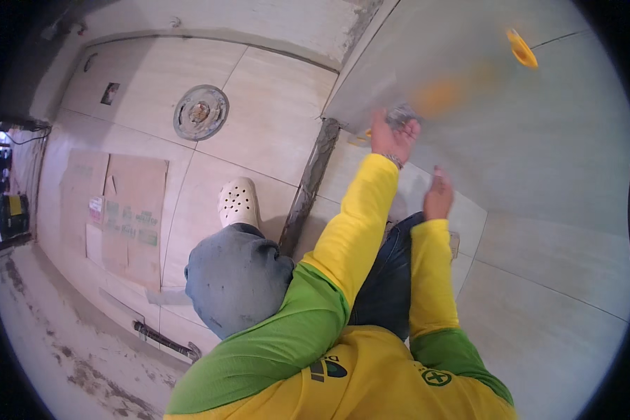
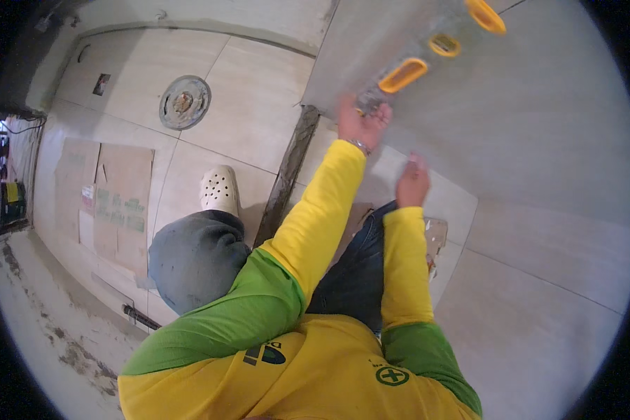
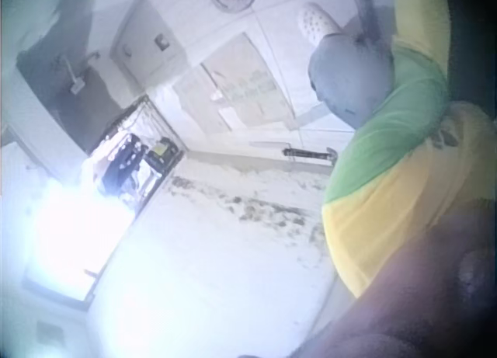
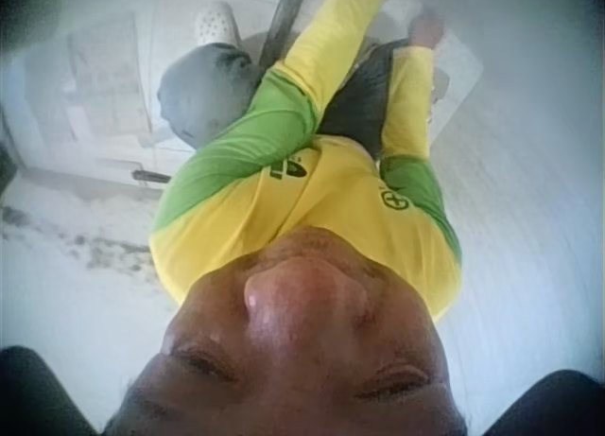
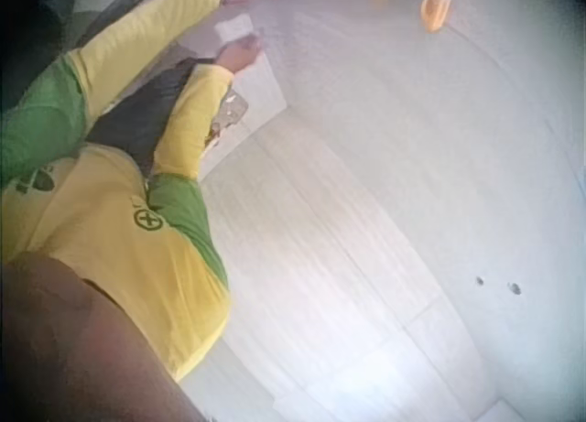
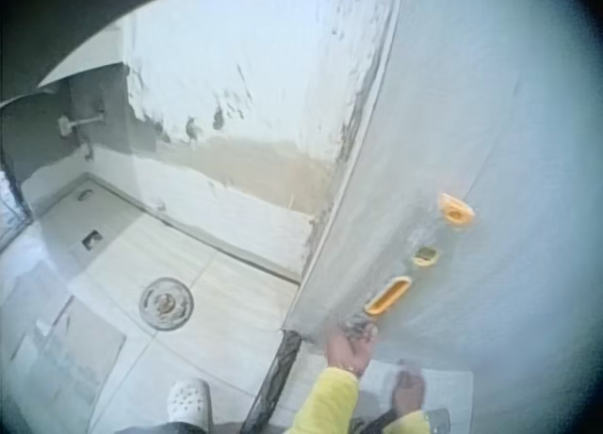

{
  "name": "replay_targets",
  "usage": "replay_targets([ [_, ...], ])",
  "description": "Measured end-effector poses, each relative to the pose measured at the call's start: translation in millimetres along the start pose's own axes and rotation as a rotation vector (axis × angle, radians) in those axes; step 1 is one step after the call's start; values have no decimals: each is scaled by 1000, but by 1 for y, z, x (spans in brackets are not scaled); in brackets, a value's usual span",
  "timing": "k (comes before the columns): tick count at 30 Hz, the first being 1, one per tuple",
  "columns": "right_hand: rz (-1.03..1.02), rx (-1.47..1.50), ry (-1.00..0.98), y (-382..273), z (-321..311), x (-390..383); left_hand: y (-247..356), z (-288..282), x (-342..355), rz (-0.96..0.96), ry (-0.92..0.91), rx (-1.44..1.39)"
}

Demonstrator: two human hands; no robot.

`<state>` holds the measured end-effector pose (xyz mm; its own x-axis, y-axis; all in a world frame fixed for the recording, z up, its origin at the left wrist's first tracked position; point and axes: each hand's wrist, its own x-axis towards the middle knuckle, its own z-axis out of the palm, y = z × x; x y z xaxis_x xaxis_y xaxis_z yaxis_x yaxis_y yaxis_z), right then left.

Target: The person measures the tile gap and wall using a measuring tape and marks them with a pencil, then checks the wall alignment using a spirit level.

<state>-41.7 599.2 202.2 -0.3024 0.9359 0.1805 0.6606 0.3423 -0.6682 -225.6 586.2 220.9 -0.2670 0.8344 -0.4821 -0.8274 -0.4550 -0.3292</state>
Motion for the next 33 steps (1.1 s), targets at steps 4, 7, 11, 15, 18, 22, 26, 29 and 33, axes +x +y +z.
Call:
replay_targets([
  [4, -28, 725, 72, -80, -82, -7, -31, -38, -22, -129, -47, 38],
  [7, -134, 612, 153, -109, -127, -17, -74, -45, -45, -200, -23, 211],
  [11, 81, 298, 367, -124, -157, -17, -100, -55, -58, -266, 10, 399],
  [15, 78, 424, 537, -112, -176, -6, -117, -55, -73, -313, -81, 572],
  [18, 242, 144, 521, -106, -206, 0, -122, -57, -82, -426, -84, 761],
  [22, 172, 173, 271, -70, -245, 34, -97, -80, -71, -545, -273, 912],
  [26, 119, 155, 348, 2, -307, 38, -111, -42, -97, -459, -209, 1198],
  [29, 125, 142, 278, 6, -318, 29, -95, -20, -111, -373, -218, 1258],
  [33, -26, -150, -57, 61, -294, 25, -73, 12, -128, -274, -225, 1302],
])
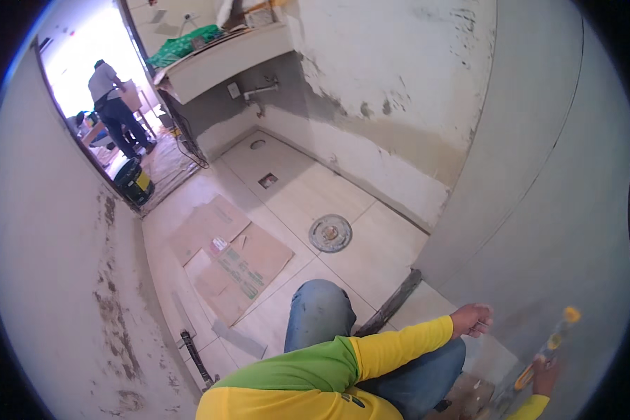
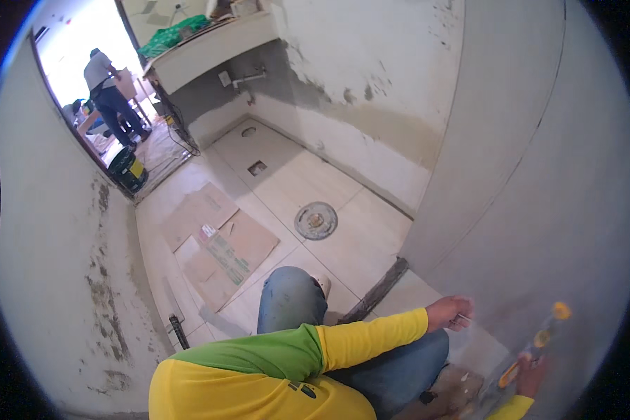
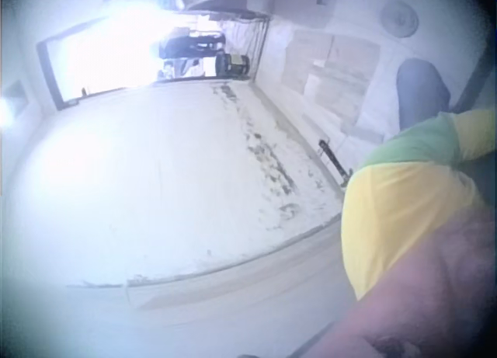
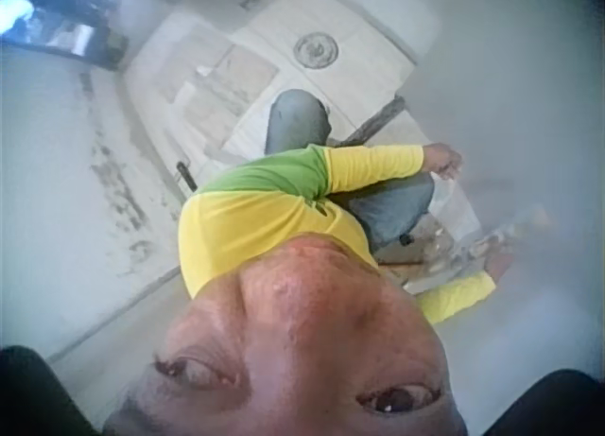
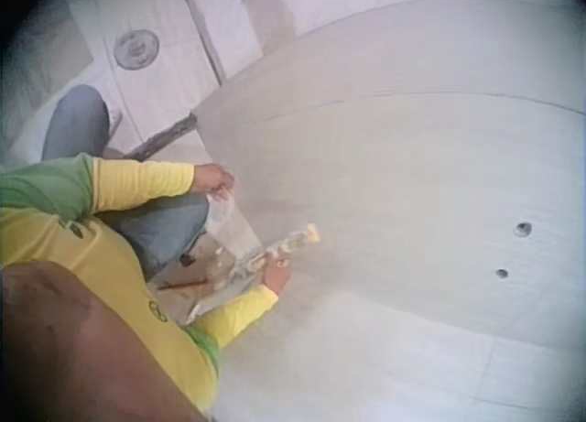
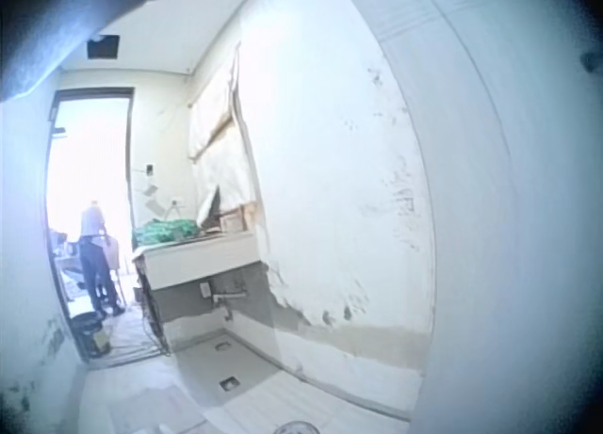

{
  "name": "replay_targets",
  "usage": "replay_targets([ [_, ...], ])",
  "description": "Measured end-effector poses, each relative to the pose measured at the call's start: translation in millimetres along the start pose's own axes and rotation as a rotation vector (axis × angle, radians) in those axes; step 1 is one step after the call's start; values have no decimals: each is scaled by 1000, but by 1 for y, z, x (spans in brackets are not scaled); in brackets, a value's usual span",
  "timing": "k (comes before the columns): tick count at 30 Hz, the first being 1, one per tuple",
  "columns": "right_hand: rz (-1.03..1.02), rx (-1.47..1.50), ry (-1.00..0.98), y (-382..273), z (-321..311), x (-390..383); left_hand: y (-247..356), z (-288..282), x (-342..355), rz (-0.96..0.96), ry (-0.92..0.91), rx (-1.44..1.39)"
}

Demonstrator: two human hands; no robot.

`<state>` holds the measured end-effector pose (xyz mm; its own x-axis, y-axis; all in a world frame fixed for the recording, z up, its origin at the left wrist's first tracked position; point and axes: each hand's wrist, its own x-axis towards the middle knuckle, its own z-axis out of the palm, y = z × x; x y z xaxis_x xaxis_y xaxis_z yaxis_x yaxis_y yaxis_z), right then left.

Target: The person measures the tile gap and wall using a measuring tape and marks them with a pencil, then checks the wall alignment using a spirit level.

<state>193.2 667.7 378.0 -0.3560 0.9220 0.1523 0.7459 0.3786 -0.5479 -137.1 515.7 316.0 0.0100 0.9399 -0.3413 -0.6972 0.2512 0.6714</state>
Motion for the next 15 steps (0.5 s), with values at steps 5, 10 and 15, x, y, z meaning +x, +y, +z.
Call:
replay_targets([
  [5, 125, -165, -532, 17, 79, -26, 33, -4, -29, 137, 13, 18],
  [10, 158, -448, -575, 115, 160, -66, 62, 3, -45, 217, -72, 274],
  [15, 184, -294, -505, 102, 168, -43, 83, -42, -61, 549, 73, 801],
])
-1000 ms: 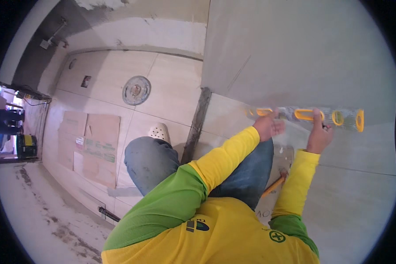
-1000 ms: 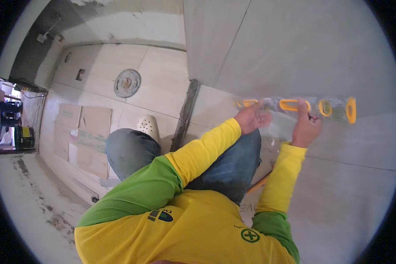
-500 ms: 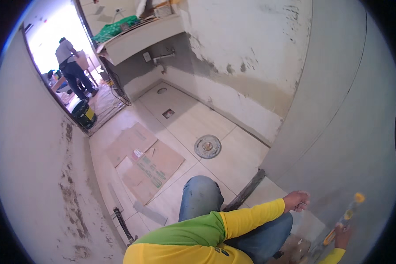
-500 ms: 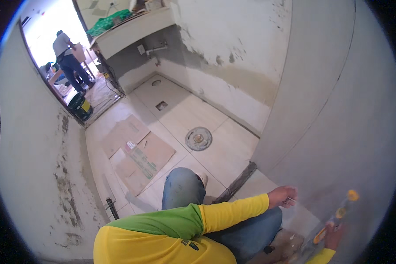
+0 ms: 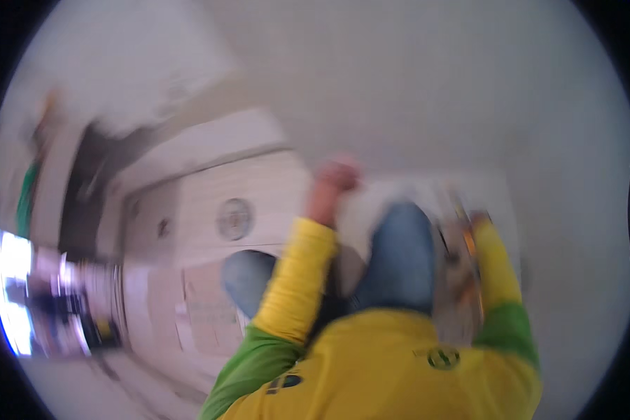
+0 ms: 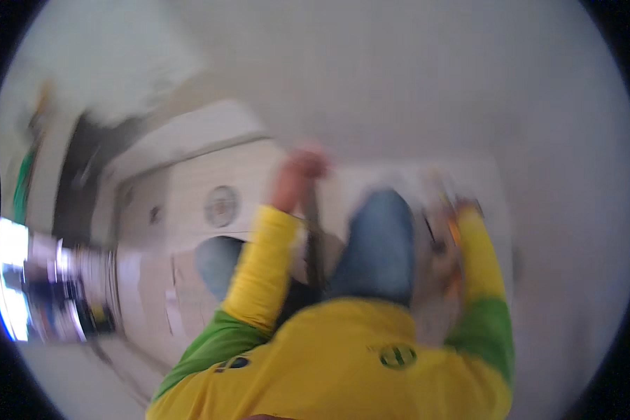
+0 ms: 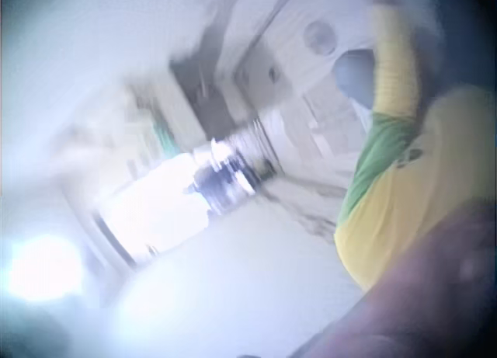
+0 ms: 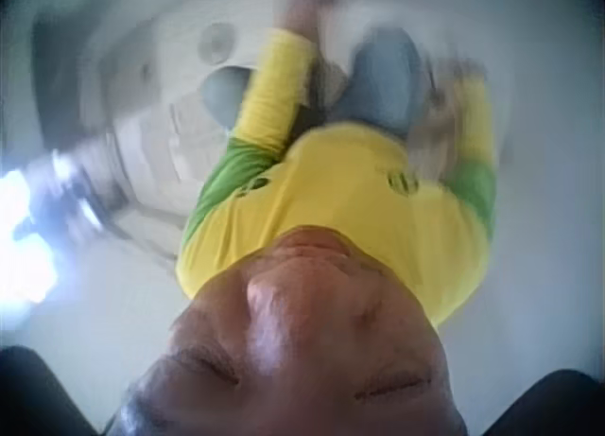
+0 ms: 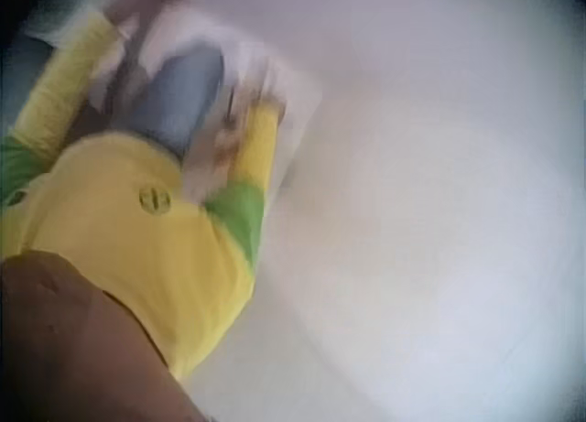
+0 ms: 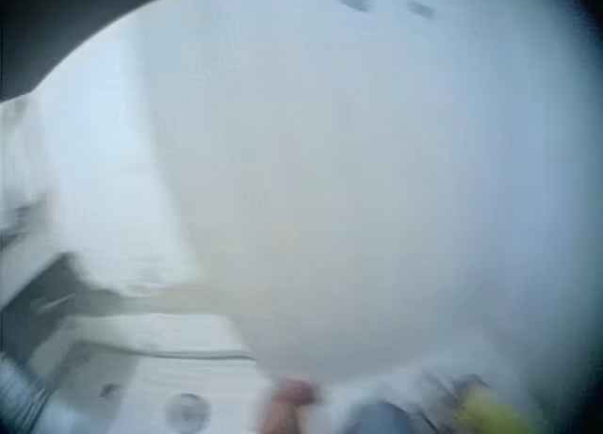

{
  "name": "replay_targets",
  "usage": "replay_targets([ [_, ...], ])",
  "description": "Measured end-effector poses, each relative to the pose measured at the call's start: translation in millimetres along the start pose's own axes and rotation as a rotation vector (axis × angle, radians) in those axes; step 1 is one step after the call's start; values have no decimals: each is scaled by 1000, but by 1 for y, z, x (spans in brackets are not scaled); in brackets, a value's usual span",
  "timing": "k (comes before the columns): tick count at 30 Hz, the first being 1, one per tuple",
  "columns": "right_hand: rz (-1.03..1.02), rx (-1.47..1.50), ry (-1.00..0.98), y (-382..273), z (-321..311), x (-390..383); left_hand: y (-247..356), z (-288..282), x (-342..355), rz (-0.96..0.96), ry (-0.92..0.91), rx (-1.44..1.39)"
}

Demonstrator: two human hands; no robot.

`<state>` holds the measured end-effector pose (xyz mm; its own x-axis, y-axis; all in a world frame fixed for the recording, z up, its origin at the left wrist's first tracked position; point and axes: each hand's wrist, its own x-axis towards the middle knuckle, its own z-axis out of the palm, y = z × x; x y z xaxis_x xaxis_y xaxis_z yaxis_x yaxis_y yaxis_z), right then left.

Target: The person measures the tile gap and wall using a measuring tape and marks them with a pencil, then checks the wall alignment using a spirit level.

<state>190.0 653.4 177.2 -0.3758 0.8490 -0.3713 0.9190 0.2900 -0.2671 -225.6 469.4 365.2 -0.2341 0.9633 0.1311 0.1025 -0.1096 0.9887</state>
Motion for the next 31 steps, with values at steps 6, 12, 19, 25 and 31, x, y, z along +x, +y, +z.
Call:
replay_targets([
  [6, 464, 171, 3, 54, -42, -95, -3, -26, 18, -316, 82, -619],
  [12, 763, 236, 49, 137, -18, -194, -6, -13, 11, -329, 35, -536],
  [19, 358, 371, 193, 151, 74, -165, 45, -16, 0, -225, 124, -232],
  [25, 308, -36, -418, 237, 180, -166, 43, -67, -51, -300, 137, -129],
  [31, 192, 299, -574, 99, 193, -201, 43, -80, -91, -181, 231, 454],
])
